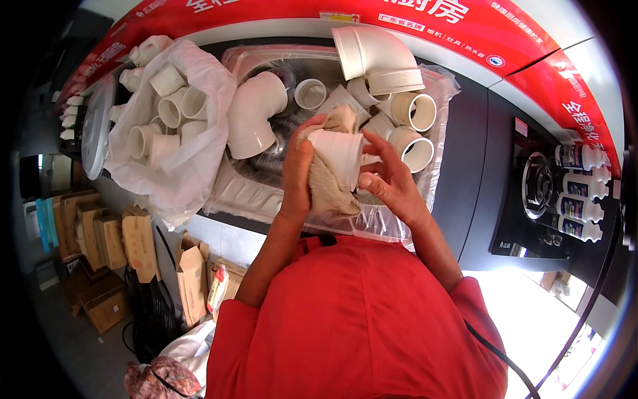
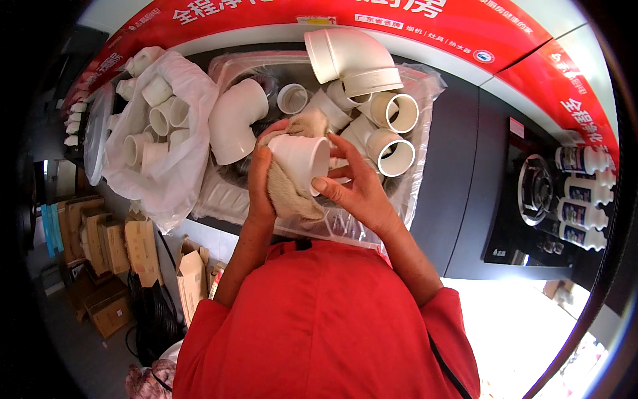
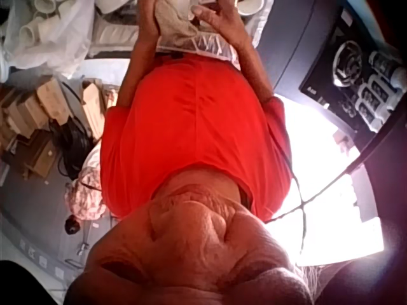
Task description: The person wipes white plastic pipe fittings with a cloth, handling them one at a time from a pile on a tray. They rotate each piece to wipe different surfaces and place the cleaned items back into the pile.
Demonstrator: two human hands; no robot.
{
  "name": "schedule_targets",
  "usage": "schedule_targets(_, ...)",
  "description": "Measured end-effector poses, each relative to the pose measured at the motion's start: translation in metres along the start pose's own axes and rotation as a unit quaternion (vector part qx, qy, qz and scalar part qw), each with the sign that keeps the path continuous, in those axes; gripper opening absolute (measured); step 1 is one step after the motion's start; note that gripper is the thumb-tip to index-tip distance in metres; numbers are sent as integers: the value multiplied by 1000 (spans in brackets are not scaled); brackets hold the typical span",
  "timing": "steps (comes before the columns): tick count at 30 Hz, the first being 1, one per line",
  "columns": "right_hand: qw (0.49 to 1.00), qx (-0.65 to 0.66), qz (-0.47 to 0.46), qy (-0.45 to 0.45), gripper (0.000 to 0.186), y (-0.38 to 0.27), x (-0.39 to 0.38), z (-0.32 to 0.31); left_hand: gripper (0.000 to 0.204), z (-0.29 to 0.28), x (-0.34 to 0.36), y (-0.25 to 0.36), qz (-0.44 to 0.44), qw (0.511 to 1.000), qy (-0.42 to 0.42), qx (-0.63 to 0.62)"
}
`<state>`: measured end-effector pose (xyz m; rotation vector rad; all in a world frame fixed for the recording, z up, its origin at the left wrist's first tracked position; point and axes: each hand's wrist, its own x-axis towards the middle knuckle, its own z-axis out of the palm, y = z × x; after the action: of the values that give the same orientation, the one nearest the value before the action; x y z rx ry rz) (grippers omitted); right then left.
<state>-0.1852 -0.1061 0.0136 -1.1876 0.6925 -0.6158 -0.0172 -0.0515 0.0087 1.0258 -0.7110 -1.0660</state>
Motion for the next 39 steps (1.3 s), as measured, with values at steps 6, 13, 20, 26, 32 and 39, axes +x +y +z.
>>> schedule_targets(6,979,-196,-62,19,74,-10,-2,5,48,1,-4,-4,-13,1000,-8,8)
schedule_targets(13,839,-470,-267,-61,81,-24,1,-3,46,-6,-5,-7,-162,965,-10,-208)
schedule_targets(20,999,-42,-14,8,82,-2,-3,2,50,1,-4,-3,24,999,-9,29)
schedule_targets(26,945,-311,-88,42,74,-12,-8,5,49,-2,-6,-8,-41,997,-29,-59)
schedule_targets(32,860,-449,-242,-19,81,-31,-6,1,49,2,-7,-3,-162,968,-3,-191)
schedule_targets(39,987,-155,-36,23,83,-8,-8,5,47,6,-7,-3,-38,996,17,-75)
